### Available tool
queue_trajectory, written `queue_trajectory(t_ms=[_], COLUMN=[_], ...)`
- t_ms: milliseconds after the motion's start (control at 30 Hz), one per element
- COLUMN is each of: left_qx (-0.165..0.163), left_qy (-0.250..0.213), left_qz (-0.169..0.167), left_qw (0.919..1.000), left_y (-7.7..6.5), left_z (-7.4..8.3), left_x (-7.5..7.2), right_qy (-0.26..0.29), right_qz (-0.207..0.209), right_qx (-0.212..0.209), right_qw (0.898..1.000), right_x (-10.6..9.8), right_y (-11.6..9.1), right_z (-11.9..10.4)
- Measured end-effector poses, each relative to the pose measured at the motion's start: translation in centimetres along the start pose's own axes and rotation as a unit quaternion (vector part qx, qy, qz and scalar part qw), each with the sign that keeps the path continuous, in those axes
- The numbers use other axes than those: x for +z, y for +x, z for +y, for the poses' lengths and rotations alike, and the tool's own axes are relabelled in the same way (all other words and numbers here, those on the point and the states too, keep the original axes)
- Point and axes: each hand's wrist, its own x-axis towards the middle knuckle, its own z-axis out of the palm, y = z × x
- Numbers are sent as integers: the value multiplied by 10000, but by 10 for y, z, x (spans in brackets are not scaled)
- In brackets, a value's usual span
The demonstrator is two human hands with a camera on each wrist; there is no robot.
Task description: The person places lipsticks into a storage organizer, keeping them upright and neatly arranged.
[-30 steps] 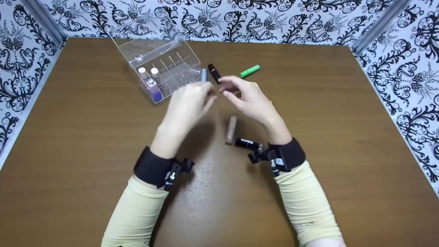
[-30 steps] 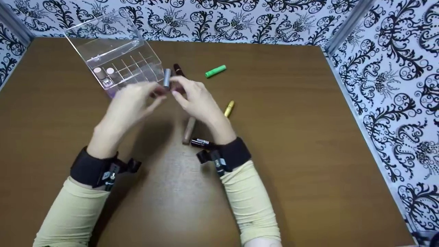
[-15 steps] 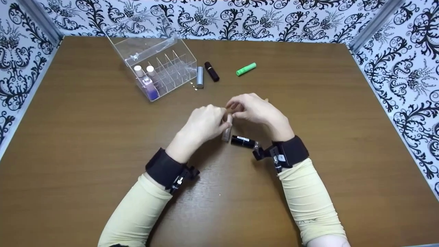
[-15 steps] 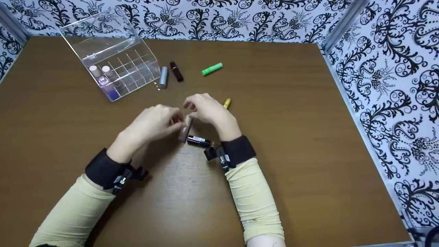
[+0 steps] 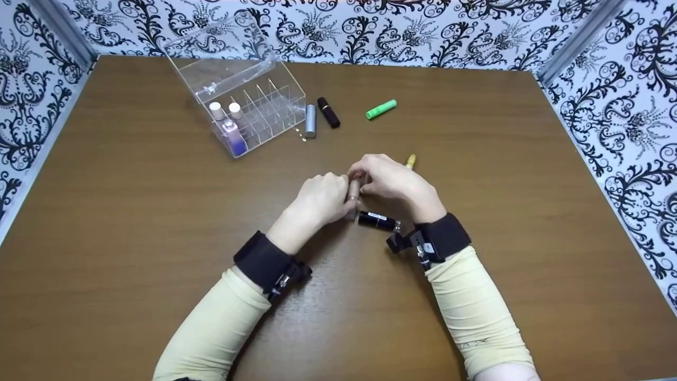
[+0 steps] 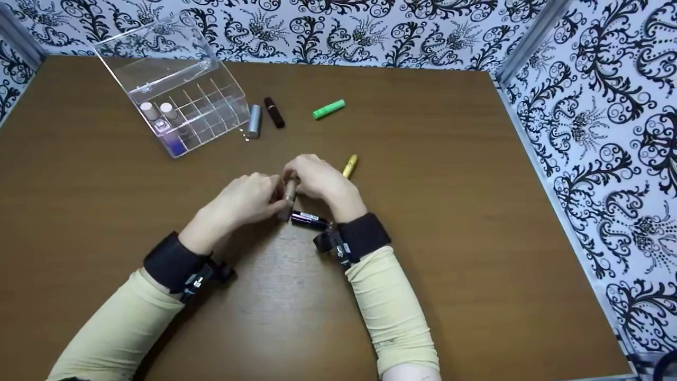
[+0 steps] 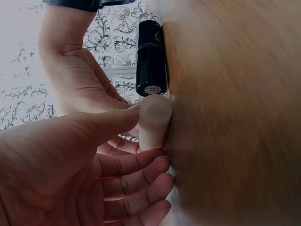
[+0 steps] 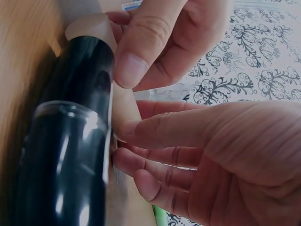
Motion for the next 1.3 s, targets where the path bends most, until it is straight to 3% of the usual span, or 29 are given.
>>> queue_trajectory(t_ms=[400, 600, 767, 967, 1100, 1300], left_qx=[-21, -122, -141, 169, 456, 477], left_qy=[-503, -571, -873, -970, -1017, -1045], left_qz=[-276, -375, -278, 567, 1327, 2269], left_qw=[9983, 9976, 9957, 9935, 9849, 9671], left_y=[4, 4, 6, 6, 5, 6], left_z=[-5, -8, -13, -23, -28, -32], left_x=[3, -1, -7, -15, -22, -30], right_qy=[21, 368, 731, 1328, 1562, 2271], right_qz=[-17, 18, 324, 1077, 1708, 2517], right_qx=[-322, -294, -144, -150, -198, -428], right_qw=[9995, 9989, 9967, 9852, 9726, 9398], right_x=[2, -3, -9, -12, -16, -19], right_y=[3, -1, -5, -4, -4, -1], right_z=[5, 3, 0, 0, -4, -14])
